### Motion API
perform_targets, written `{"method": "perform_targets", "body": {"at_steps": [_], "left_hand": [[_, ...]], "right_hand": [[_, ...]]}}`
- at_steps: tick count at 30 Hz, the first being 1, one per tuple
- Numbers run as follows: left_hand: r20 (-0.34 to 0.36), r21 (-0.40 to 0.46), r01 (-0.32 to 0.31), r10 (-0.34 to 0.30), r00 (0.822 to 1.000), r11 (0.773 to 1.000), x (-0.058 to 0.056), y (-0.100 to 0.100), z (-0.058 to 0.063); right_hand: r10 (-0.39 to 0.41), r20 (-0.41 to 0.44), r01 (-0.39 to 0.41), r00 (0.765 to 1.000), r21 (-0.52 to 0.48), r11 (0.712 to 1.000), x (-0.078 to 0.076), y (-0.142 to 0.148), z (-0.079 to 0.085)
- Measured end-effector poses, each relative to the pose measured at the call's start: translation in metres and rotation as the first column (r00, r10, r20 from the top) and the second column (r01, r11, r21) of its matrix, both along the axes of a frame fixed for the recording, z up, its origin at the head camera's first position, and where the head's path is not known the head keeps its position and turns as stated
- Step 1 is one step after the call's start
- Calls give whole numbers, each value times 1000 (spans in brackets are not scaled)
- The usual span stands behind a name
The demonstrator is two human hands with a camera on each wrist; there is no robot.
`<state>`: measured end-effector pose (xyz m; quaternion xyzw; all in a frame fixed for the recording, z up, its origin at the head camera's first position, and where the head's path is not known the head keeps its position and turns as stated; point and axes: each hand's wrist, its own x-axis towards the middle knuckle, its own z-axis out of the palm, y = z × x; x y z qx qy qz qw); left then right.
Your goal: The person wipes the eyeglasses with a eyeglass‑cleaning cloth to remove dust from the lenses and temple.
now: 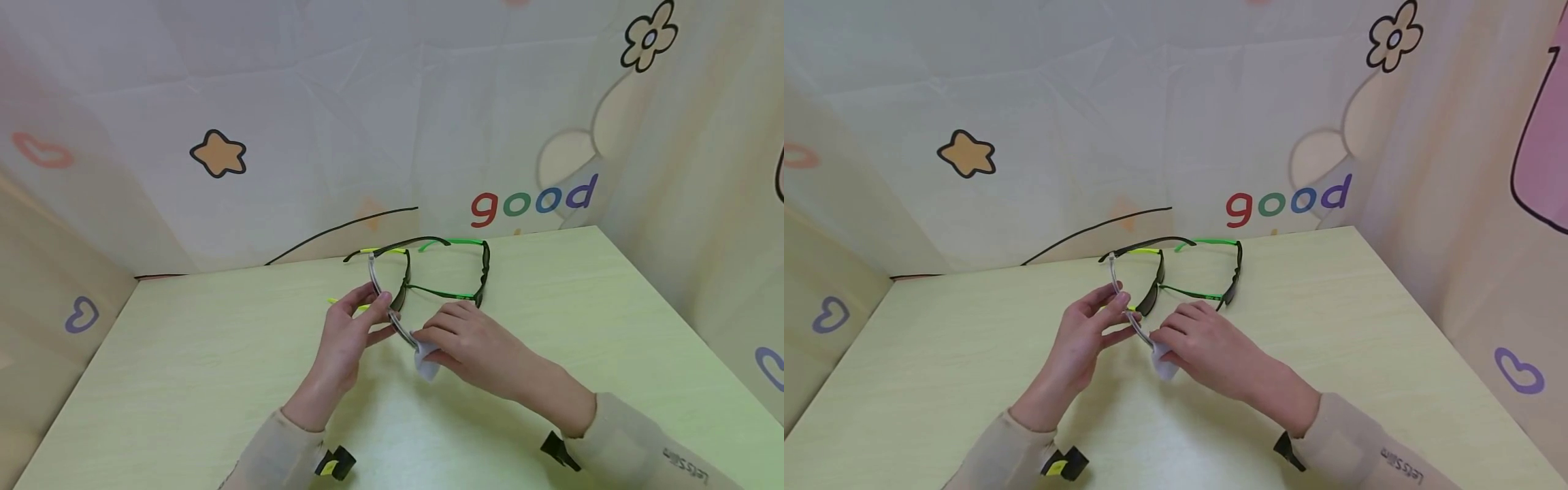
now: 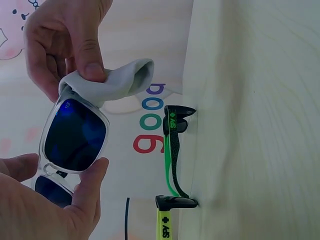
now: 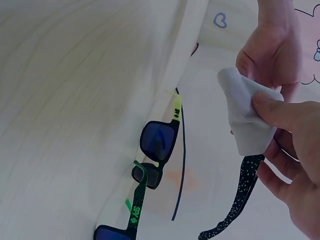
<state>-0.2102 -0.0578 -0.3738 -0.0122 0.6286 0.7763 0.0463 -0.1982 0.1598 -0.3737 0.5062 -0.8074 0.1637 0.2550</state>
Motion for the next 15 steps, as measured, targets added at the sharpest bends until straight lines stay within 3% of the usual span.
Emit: {"method": "perform_targets", "body": {"at_steps": [15], "left_hand": [[-43, -7, 50, -51, 998, 999, 1, 1, 2]], "right_hand": [[-11, -6, 11, 1000, -3, 1000, 1, 0, -2]]}}
